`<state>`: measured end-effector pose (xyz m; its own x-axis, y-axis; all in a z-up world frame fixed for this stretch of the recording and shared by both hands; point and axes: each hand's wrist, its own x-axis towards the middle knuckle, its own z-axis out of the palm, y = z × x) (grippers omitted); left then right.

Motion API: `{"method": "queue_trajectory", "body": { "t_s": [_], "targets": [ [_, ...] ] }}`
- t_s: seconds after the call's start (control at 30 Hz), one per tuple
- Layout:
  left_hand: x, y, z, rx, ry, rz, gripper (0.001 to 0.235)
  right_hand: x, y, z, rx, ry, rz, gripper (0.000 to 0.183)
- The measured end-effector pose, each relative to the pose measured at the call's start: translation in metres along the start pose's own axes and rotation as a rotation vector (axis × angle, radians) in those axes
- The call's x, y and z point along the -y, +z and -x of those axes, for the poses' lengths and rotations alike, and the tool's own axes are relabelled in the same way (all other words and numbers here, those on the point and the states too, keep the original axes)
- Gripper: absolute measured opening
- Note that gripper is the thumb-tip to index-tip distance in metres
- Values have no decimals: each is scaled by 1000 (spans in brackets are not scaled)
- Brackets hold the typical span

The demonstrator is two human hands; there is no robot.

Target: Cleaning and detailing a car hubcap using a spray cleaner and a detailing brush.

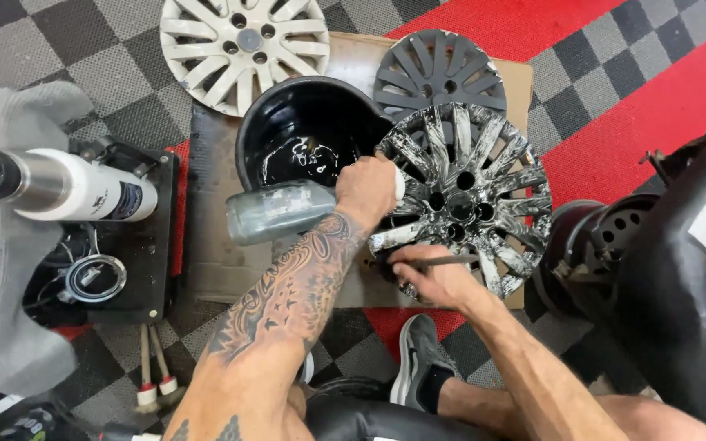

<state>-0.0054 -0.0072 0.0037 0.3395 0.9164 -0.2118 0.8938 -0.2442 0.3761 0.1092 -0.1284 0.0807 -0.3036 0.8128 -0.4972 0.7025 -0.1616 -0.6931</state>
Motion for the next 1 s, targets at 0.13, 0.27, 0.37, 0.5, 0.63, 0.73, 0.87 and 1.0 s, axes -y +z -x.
{"method": "queue_trajectory", "body": {
  "t_s": [0.13,0.27,0.37,0.5,0.63,0.73,0.87,1.0],
  "targets": [
    [-3,-6,-2,14,5,4,41,-19,9,-9,-87,-39,141,19],
    [-1,-7,3,1,20,-30,43,-18,5,-1,-61,-99,66,21],
    [-1,-17,6,16,5,0,42,-17,14,-6,-85,-93,60,21],
    [2,-7,3,2,23,-41,44,-5,3,6,-43,-38,46,21],
    [0,-2,-1,25,21,21,42,-13,8,-7,-146,-28,204,19],
    [1,-14,-2,24,29,17,45,-8,31,-21,-294,-102,4,23],
    [2,-3,2,-8,14,26,42,-21,35,-33,-467,-155,109,19],
    [2,-13,-2,10,42,22,38,-32,47,-50,-415,-139,271,22]
  ]
}}
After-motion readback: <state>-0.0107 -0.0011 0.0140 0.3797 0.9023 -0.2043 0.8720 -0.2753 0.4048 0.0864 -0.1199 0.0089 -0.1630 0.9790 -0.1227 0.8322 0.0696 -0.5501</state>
